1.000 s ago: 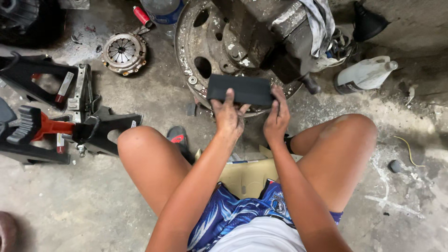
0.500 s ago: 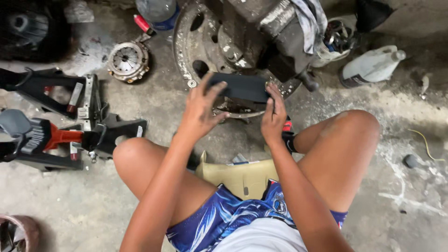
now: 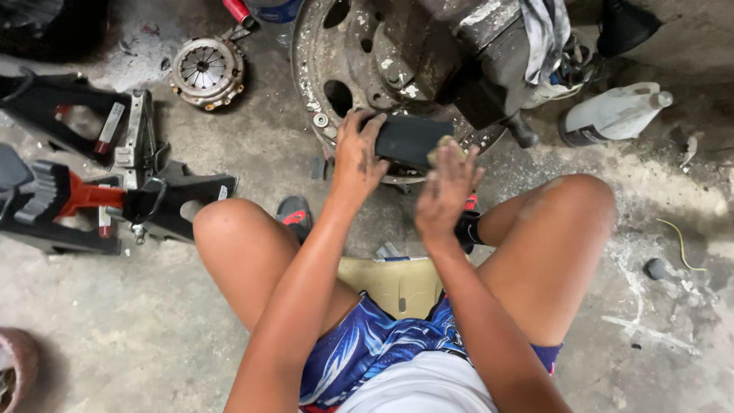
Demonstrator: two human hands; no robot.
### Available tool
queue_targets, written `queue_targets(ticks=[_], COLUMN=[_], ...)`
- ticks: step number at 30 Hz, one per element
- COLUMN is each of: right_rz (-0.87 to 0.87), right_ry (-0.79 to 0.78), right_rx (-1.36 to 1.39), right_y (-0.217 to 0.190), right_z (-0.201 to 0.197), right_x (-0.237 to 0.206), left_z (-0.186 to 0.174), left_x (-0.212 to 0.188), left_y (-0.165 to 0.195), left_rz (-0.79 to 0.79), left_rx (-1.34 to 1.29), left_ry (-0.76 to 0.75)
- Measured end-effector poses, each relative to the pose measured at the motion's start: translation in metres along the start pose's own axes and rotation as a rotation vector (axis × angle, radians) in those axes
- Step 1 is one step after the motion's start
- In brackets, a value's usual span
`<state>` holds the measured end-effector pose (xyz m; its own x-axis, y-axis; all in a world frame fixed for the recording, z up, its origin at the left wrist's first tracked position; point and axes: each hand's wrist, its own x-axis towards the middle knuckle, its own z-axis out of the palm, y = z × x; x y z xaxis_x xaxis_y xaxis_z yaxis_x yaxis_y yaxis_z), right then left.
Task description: The person sits on a low stool and repeatedly rubs a black plastic car part with a sanding block. They rotate the part to work different surfaces and edges, then briefly inspect it before continuing to sand.
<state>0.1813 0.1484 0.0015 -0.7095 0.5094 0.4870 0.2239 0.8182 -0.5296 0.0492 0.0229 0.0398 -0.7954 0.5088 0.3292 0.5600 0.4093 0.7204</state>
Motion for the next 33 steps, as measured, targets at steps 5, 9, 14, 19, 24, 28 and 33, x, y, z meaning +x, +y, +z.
queue_targets(ticks=[5,9,14,19,24,28,33], right_rz=[-0.151,-0.254,-0.393,-0.218,0.843,-0.032,-0.226], right_ry=[-0.255,-0.416,-0.412,-0.281,-0.365,-0.207,-0.411], right_rx=[-0.166,-0.054,-0.207,-0.044,0.127,0.043,0.087], right_y=[-0.037,-0.054,-0.008,0.054,0.041,0.0,-0.065], right_z=[0.016,0.017,-0.022,-0.066,-0.068,-0.053,-0.006], right_x=[0.01,0.021,0.025,0.012,0.009,0.016,0.021], left_z=[0.014,0.018,0.024,0.034,0.04,0.038,0.039], left_x=[-0.009,-0.012,-0.015,-0.014,-0.021,-0.029,-0.046], left_y=[-0.02,-0.026,-0.028,-0.05,-0.058,-0.054,-0.06], left_rz=[-0.002,-0.073,-0.14,-0.485,-0.199,-0.432,-0.414], left_rx=[-0.059,-0.192,-0.115,-0.399,-0.203,-0.38,-0.464], left_ry=[0.036,0.158,0.233,0.128,0.255,0.146,0.155])
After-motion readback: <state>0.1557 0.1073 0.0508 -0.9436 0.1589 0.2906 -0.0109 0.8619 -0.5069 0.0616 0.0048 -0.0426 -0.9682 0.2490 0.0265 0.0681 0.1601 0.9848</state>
